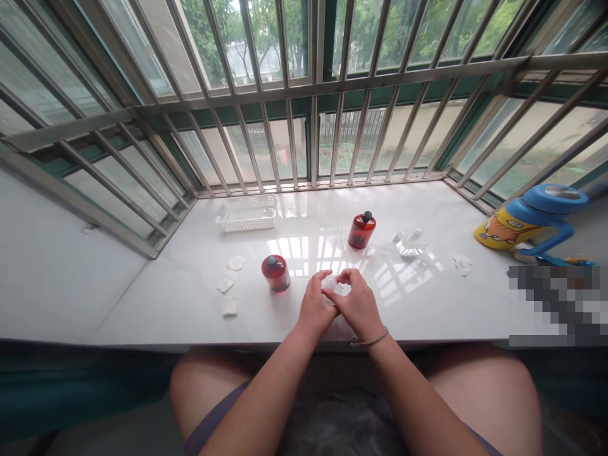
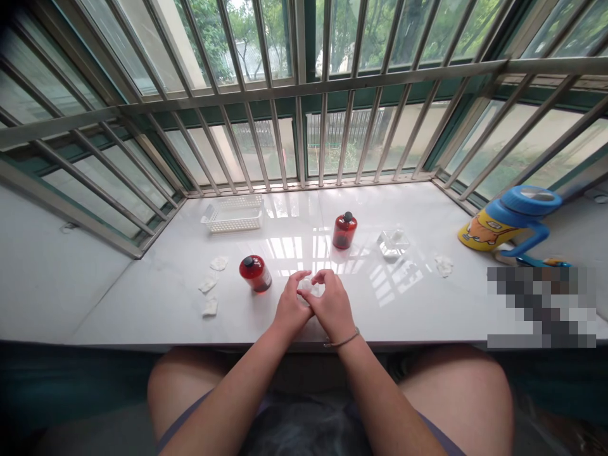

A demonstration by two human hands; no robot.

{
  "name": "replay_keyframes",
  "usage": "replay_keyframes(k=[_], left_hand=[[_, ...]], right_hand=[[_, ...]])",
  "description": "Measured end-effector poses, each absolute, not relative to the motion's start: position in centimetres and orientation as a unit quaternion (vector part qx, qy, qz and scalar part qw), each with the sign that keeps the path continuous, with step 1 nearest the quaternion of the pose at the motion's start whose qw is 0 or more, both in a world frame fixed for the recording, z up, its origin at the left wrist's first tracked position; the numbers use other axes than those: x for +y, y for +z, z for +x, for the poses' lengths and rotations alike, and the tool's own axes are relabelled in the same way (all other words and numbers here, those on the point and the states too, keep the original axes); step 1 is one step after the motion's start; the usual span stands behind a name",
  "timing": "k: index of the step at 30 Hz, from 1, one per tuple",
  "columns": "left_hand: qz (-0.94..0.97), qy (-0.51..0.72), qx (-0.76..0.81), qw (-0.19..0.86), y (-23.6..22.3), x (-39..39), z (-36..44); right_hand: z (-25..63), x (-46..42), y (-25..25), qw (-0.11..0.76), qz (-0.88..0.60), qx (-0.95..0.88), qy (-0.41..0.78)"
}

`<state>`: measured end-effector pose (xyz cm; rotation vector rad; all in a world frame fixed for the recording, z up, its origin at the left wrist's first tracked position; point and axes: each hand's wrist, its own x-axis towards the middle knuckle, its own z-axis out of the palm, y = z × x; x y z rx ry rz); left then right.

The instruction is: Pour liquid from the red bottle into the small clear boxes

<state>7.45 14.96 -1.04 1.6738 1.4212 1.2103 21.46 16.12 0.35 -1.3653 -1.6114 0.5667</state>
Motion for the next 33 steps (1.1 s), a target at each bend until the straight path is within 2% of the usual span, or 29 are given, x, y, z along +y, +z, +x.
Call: replay_keyframes(k=[16,26,30,33], left_hand=[[0.645,0.459,0.528,0.306,-1.4,14.5,7.3],[0.661,0.466,0.506,0.299,-1.8,14.7,7.2],[0.666,0.457,0.505,0.304,-1.3,14.8,7.0],[0.659,0.441,0.510,0.332,-0.8,14.7,6.7]], right_hand=[[21.6,16.0,0.5,0.443,-0.534,-0.695,0.188],[22.4,15.9,0.5,0.428,-0.517,-0.696,0.257],[23.7,16.0,-0.1,0.446,-0.468,-0.700,0.302],[25.2,16.6,-0.8,0.477,-0.491,-0.678,0.267]])
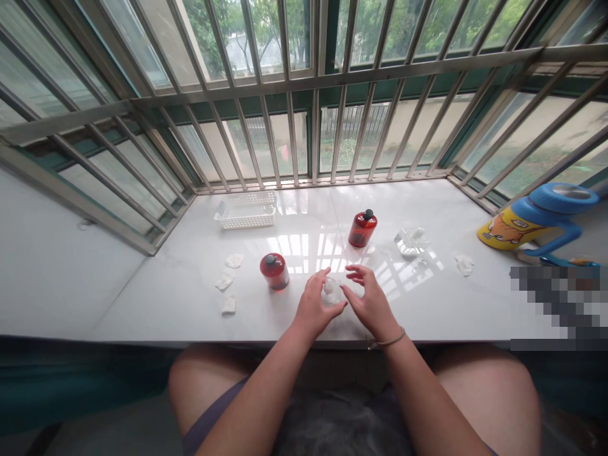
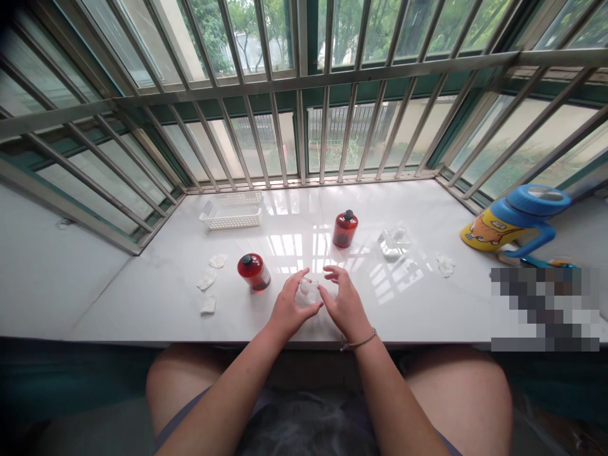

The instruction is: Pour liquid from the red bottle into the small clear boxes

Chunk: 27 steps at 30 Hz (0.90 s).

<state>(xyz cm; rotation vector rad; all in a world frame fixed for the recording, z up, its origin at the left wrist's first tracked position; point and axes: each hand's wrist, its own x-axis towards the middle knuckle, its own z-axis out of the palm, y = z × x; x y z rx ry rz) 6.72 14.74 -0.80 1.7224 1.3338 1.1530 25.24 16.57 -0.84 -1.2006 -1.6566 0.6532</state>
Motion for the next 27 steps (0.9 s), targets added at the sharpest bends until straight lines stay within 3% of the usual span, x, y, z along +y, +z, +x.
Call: replay_keyframes(k=[5,18,27], left_hand=[[0.614,0.449,0.533,0.371,-0.5,14.4,6.6],[0.591,0.476,0.516,0.399,-1.0,14.5,6.6],[0.609,0.457,0.533,0.368,-1.2,14.6,6.6]], right_hand=[[26.8,16.8,-1.3,0.511,-0.549,-0.614,0.245],[23.2,14.8,-0.2,0.482,-0.467,-0.673,0.309],[20.4,15.0,0.6,0.464,-0.534,-0.664,0.242]])
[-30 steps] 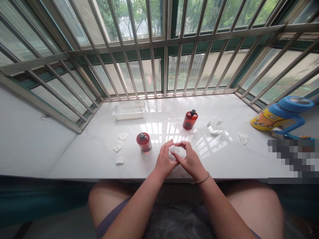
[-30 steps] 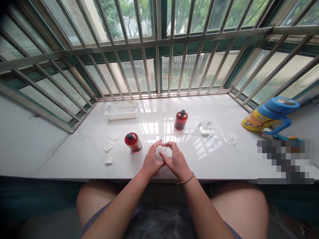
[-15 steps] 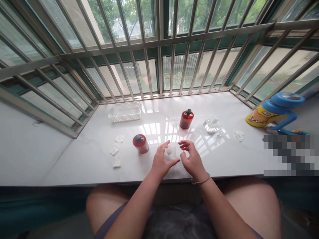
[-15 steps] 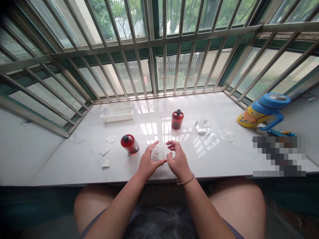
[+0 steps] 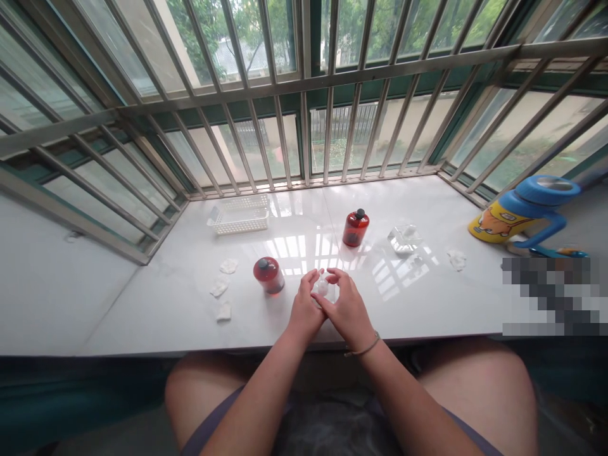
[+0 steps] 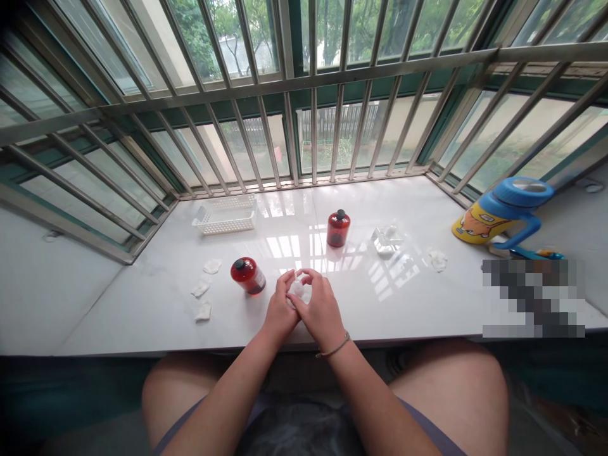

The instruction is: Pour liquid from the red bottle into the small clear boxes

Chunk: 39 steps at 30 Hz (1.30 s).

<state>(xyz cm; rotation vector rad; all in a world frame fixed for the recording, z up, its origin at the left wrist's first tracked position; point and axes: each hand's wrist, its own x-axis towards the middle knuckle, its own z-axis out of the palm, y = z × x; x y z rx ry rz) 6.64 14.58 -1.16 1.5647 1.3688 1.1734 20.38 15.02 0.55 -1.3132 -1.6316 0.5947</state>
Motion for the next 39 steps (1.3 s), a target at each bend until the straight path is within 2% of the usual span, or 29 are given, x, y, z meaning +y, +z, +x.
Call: replay_keyframes(k=[7,15,25,32,36,39], left_hand=[[0.610,0.449,0.534,0.375,-1.1,14.7,6.6],[0.609,0.463,0.523,0.375,-1.3,14.7,6.6],[0.619,0.454,0.533,0.357,-1.4,14.8,6.5],[0.621,0.451,0.525,0.368,-0.8,14.7,6.3],[0.639,0.436,0.526,0.354,-1.0,14.8,6.1],[0.657,0.420,0.532,0.331,-1.1,14.7,6.0]], right_hand=[[21.5,15.1,2.2,0.467,-0.512,-0.656,0.300],[23.1,14.6,3.3,0.538,-0.477,-0.619,0.315],[23.4,14.2,4.3,0.518,-0.469,-0.655,0.288],[24.8,14.5,4.1,0.552,-0.437,-0.600,0.380],[28.1,15.6,3.5,0.589,-0.461,-0.571,0.339],[32.4,16.8,2.4,0.622,-0.492,-0.549,0.263]])
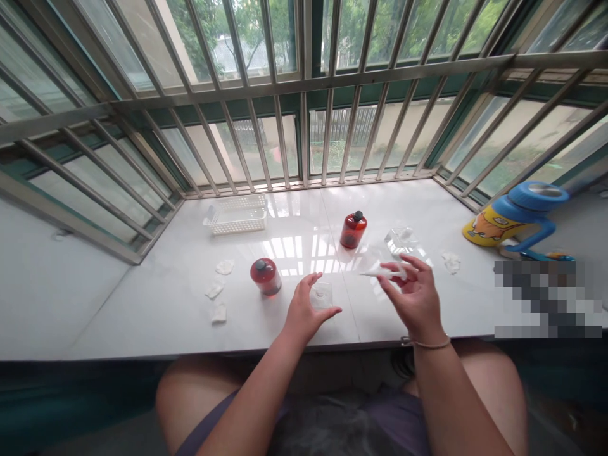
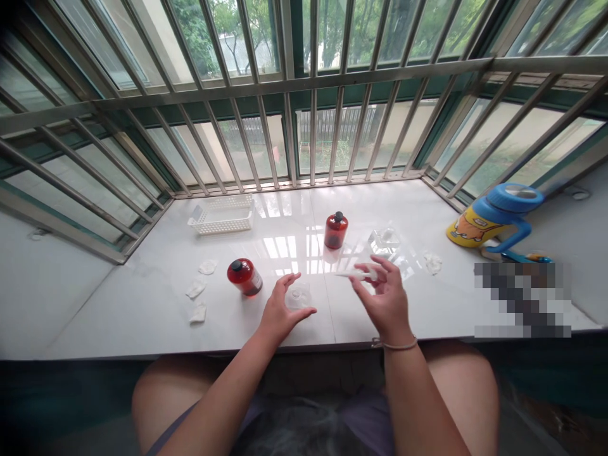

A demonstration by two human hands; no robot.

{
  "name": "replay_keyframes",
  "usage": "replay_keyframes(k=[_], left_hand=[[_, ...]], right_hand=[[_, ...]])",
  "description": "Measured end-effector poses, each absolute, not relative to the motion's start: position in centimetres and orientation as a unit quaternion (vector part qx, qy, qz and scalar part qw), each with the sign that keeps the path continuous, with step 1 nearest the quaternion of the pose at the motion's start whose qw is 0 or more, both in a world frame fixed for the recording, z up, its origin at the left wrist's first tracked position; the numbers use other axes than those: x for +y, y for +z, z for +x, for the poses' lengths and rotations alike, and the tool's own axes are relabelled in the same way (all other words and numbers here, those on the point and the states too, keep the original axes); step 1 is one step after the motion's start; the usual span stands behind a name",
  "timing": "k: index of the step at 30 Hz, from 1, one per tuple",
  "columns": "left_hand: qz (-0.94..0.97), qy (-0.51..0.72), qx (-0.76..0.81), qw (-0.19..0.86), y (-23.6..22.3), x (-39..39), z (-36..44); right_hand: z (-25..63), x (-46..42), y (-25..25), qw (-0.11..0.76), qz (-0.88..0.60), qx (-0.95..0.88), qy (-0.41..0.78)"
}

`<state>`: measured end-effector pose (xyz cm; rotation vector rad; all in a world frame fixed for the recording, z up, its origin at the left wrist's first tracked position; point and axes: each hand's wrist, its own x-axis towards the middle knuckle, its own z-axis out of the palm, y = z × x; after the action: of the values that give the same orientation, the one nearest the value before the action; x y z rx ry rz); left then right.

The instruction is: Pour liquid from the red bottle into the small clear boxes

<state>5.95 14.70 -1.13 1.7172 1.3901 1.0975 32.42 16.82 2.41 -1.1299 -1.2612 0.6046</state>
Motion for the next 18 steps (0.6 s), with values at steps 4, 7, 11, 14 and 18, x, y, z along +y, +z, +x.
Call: replay_keyframes(k=[4,7,11,14,18], left_hand=[[0.699,0.382,0.528,0.295,-0.9,14.2,5.6],[0.739,0.369,0.509,0.241,-0.4,13.6,5.2],[0.787,0.376,0.466,0.151,0.1,12.8,4.7],[0.807,0.381,0.442,0.095,0.5,12.2,4.2],[0.797,0.407,0.444,0.024,1.9,11.4,3.0]], right_hand=[[40.0,18.1,0.5,0.633,-0.639,-0.432,0.067],[45.5,18.7,-0.7,0.558,-0.741,-0.371,-0.035],[50.5,20.1,-1.7,0.490,-0.783,-0.373,-0.084],[52.6,21.6,-2.5,0.455,-0.798,-0.389,-0.074],[53.8,23.1,-3.6,0.420,-0.803,-0.421,-0.046]])
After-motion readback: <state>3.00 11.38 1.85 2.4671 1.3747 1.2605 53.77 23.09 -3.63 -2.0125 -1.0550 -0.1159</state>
